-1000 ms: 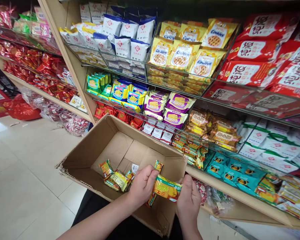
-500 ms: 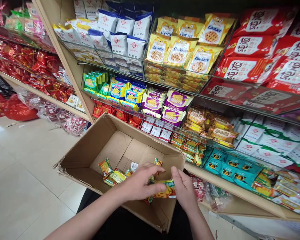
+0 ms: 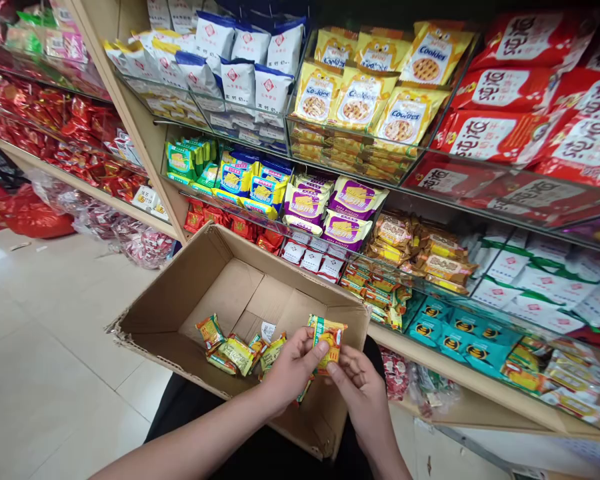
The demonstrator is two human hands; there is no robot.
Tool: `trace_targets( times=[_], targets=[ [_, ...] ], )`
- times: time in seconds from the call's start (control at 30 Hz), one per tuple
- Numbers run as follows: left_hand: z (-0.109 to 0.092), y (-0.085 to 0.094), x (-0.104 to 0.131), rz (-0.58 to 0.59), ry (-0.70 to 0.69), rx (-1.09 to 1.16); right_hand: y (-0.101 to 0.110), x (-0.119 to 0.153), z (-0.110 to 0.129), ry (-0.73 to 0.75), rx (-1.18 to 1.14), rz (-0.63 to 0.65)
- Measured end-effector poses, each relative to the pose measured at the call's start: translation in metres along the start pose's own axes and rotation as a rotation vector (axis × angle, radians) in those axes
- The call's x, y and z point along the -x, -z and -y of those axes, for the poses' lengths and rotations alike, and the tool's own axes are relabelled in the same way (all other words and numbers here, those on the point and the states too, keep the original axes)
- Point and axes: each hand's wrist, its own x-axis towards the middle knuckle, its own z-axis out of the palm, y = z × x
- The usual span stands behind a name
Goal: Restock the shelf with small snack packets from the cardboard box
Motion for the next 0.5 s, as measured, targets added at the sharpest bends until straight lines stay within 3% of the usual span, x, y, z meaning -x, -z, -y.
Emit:
trace_targets(
  times=[0.1,0.2,0.37,0.5],
  targets=[
    [0.001,0.006,-0.001,0.007,0.018,-0.042,0.008,-0.001,0.005,0.005,0.021,-0.074],
    [0.004,0.024,-0.002,0.004,0.03,-0.159,0.026,-0.004,0.013,0.043,0.047,-0.213],
    [0.006,0.056,0.002,0.023,0.098,-0.294,0.085,-0.029,0.006,0.099,0.123,-0.468],
    [0.01,0.063,0.007,0.066,0.126,-0.356,0.131,-0.077,-0.006,0.196,0.533,-0.553]
  ],
)
